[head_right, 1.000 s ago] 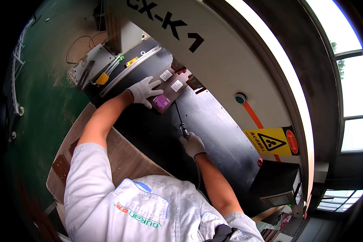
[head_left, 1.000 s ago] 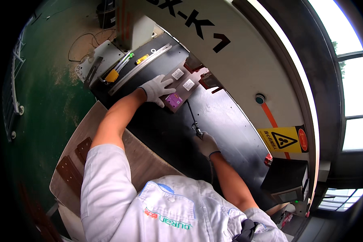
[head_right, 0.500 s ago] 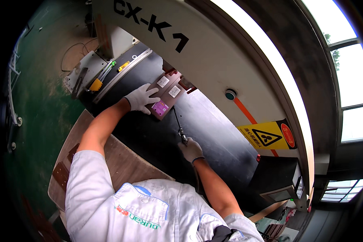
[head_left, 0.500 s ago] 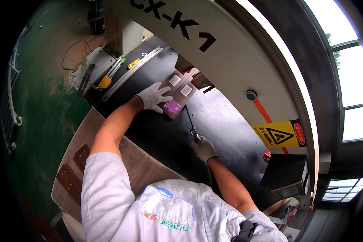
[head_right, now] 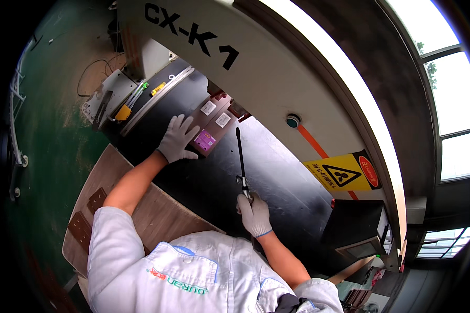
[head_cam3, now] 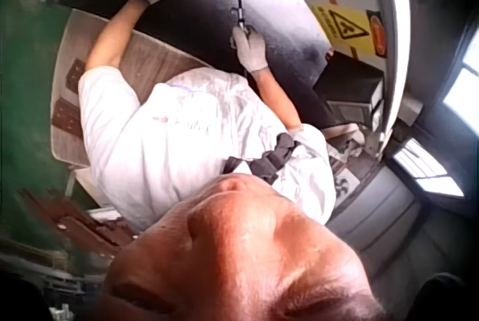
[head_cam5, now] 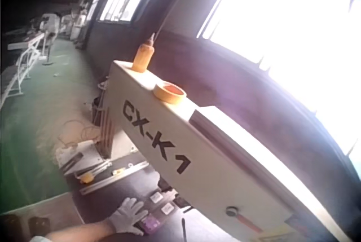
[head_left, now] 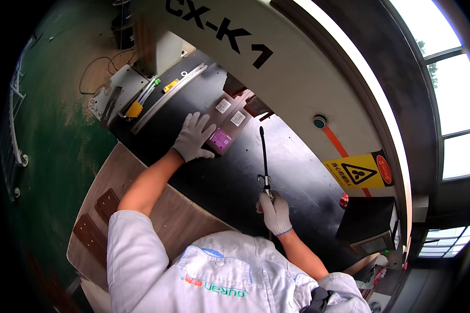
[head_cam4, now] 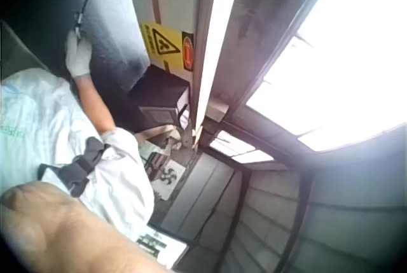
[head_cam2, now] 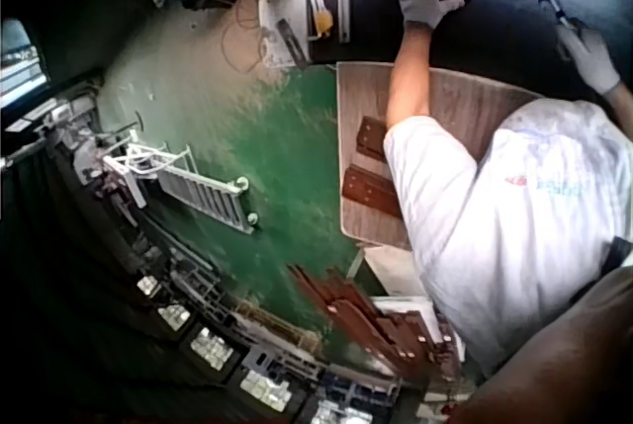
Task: The person places wooden boards into a woodworking machine, uses an air gun to clean the machine and boards, and then removes and stacks the processed boards onto a nearby pile.
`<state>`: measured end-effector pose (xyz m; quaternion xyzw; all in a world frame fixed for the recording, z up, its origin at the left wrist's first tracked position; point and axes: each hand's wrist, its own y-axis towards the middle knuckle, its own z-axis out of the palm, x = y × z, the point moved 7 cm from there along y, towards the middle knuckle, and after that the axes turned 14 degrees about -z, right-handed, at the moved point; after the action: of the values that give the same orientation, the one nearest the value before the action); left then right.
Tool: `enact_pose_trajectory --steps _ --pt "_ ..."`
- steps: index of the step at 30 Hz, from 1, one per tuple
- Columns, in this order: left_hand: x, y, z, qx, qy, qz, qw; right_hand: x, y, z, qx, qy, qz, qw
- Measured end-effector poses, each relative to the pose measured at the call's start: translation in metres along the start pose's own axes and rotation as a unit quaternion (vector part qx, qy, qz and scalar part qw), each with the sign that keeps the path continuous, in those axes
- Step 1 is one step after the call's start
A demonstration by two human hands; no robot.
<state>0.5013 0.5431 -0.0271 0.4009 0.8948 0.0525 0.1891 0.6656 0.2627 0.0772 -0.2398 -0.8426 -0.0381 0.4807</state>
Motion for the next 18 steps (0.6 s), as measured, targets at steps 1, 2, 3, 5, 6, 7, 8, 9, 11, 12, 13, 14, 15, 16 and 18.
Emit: enact_pose_trajectory --steps 1,2,3,5,6,7,8,9,11,12,13,14,15,16,18 --pt "-0.010 -0.011 0.002 -0.026 -0.014 -0.025 0.999 0.014 -0.010 -0.009 -0.022 0.021 -0.004 1.000" --pt "-0.017 -0.020 0.011 -0.037 -0.018 -0.091 0.995 0.029 -0.021 -0.018 -0.045 0.042 -0.007 0.998" --pt "-0.022 -0.031 0.022 -0.047 -0.020 -0.156 0.986 0.040 -0.029 -0.024 -0.066 0.066 -0.012 0.996" --pt "-0.030 -0.041 0.038 -0.070 -0.036 -0.256 0.963 0.056 -0.038 -0.034 -0.094 0.088 -0.037 0.991" --pt "-0.031 -0.043 0.042 -0.084 -0.045 -0.292 0.952 0.062 -0.039 -0.037 -0.099 0.093 -0.050 0.989" --pt "-0.031 -0.044 0.045 -0.099 -0.053 -0.329 0.938 0.066 -0.040 -0.039 -0.104 0.097 -0.063 0.988" --pt "-0.034 -0.042 0.043 -0.069 -0.035 -0.349 0.934 0.068 -0.041 -0.040 -0.112 0.102 -0.061 0.987" --pt "-0.035 -0.040 0.043 -0.064 -0.032 -0.351 0.934 0.067 -0.040 -0.041 -0.120 0.122 -0.053 0.984" --pt "-0.036 -0.040 0.045 -0.052 -0.024 -0.357 0.932 0.066 -0.035 -0.042 -0.133 0.163 -0.037 0.977" --pt "-0.035 -0.041 0.044 -0.040 -0.023 -0.362 0.931 0.068 -0.033 -0.041 -0.128 0.191 -0.022 0.973" --pt "-0.034 -0.040 0.043 -0.029 -0.021 -0.368 0.929 0.067 -0.030 -0.039 -0.125 0.203 -0.009 0.971" --pt "-0.033 -0.040 0.042 -0.017 -0.020 -0.375 0.927 0.065 -0.028 -0.038 -0.120 0.214 0.004 0.969" --pt "-0.035 -0.039 0.041 -0.007 -0.021 -0.377 0.926 0.063 -0.028 -0.036 -0.115 0.225 0.017 0.967" --pt "-0.038 -0.039 0.040 0.004 -0.021 -0.380 0.925 0.064 -0.031 -0.038 -0.116 0.239 0.017 0.964" --pt "-0.038 -0.037 0.039 0.014 -0.019 -0.386 0.922 0.063 -0.034 -0.041 -0.110 0.225 -0.003 0.968"
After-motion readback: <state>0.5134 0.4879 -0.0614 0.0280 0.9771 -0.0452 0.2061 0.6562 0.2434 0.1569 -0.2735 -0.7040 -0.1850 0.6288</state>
